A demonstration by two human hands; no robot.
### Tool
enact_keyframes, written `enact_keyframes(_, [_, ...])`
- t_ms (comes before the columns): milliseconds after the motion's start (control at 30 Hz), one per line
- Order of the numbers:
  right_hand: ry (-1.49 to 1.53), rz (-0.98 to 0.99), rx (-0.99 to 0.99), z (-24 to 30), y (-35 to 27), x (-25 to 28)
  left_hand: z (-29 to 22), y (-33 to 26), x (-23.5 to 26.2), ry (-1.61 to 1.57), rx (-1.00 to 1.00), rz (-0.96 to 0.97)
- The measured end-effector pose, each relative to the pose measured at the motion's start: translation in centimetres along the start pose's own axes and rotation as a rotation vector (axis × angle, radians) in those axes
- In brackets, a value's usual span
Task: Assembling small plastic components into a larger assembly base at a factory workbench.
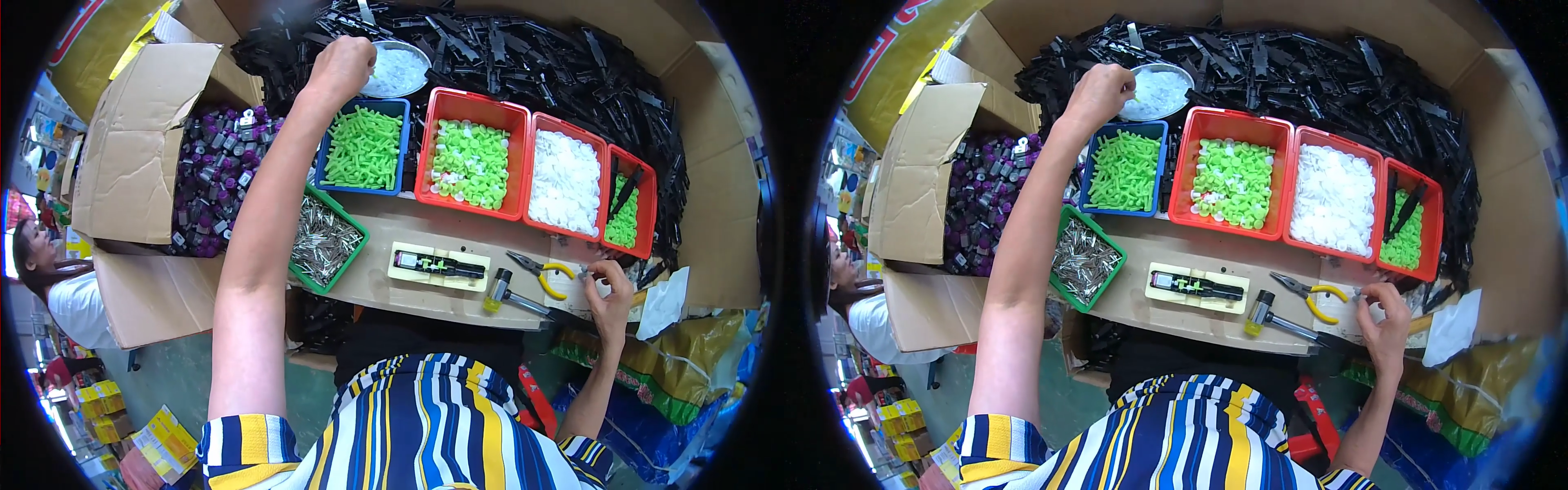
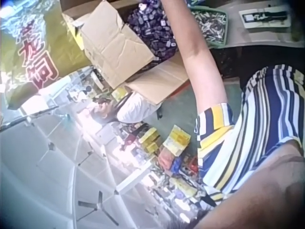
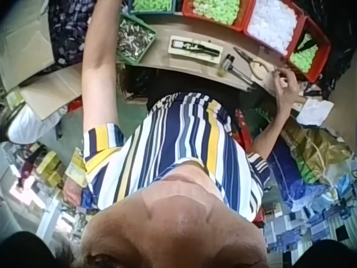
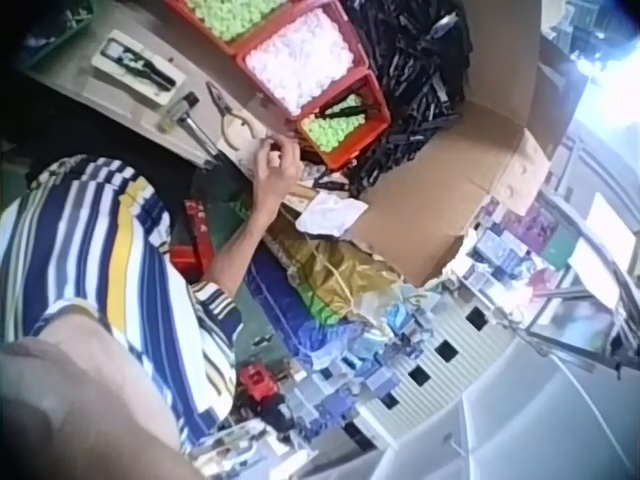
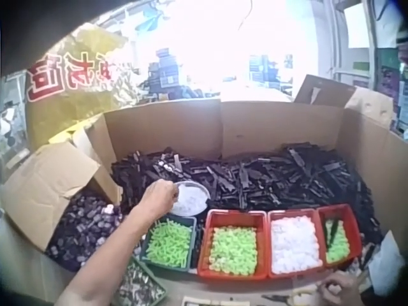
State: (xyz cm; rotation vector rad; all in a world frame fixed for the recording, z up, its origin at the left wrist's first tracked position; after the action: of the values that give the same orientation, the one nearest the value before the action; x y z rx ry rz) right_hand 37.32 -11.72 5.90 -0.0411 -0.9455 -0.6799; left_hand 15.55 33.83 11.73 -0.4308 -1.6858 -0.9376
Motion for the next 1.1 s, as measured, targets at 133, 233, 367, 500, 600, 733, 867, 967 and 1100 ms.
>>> enact_keyframes(133, [-0.01, -0.001, 0.002, 0.2, 0.0, 0.0, -0.3, 0.2, -0.9, 0.042, -0.017, 0.014])
enact_keyframes(233, [-0.028, 0.013, 0.008, 0.2, 0.0, 0.3, -0.8, -0.4, 0.2, -0.018, -0.064, -0.019])
enact_keyframes(367, [0.013, -0.037, -0.001, 0.3, -0.1, 0.9, -0.4, -1.9, 2.8, -0.111, 0.015, -0.058])
enact_keyframes(500, [0.291, -0.097, -0.091, 1.0, 0.0, 0.6, -1.4, -5.1, 5.9, -0.447, 0.021, -0.228])
enact_keyframes(600, [0.605, -0.132, -0.08, 2.5, 0.6, -0.2, -4.2, -8.4, 6.2, -0.834, 0.173, -0.15])
enact_keyframes(733, [0.995, -0.112, -0.029, 7.3, 1.7, -3.3, -9.3, -14.2, 5.3, -1.054, 0.331, 0.039])
enact_keyframes(867, [1.184, -0.065, 0.026, 11.0, 2.2, -5.9, -12.1, -18.4, 3.4, -1.288, 0.386, 0.044])
enact_keyframes(967, [1.218, -0.027, 0.024, 12.3, 1.9, -7.0, -13.0, -19.7, 3.3, -1.255, 0.368, 0.072])
enact_keyframes(1100, [1.109, -0.042, 0.056, 12.5, 1.5, -6.9, -13.2, -20.2, 3.7, -1.216, 0.349, 0.061])
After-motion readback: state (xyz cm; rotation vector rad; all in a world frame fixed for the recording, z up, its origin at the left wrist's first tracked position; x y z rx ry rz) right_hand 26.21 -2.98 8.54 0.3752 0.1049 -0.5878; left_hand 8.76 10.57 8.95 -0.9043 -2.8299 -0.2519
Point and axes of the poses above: each hand's wrist, its own y-axis towards the middle knuckle, its own x-axis out of the back of the hand, z = x × y, the point moved 8 cm from there along y, towards the middle knuckle, and after that the axes turned 4 degrees about -z, right-handed, at the moved point
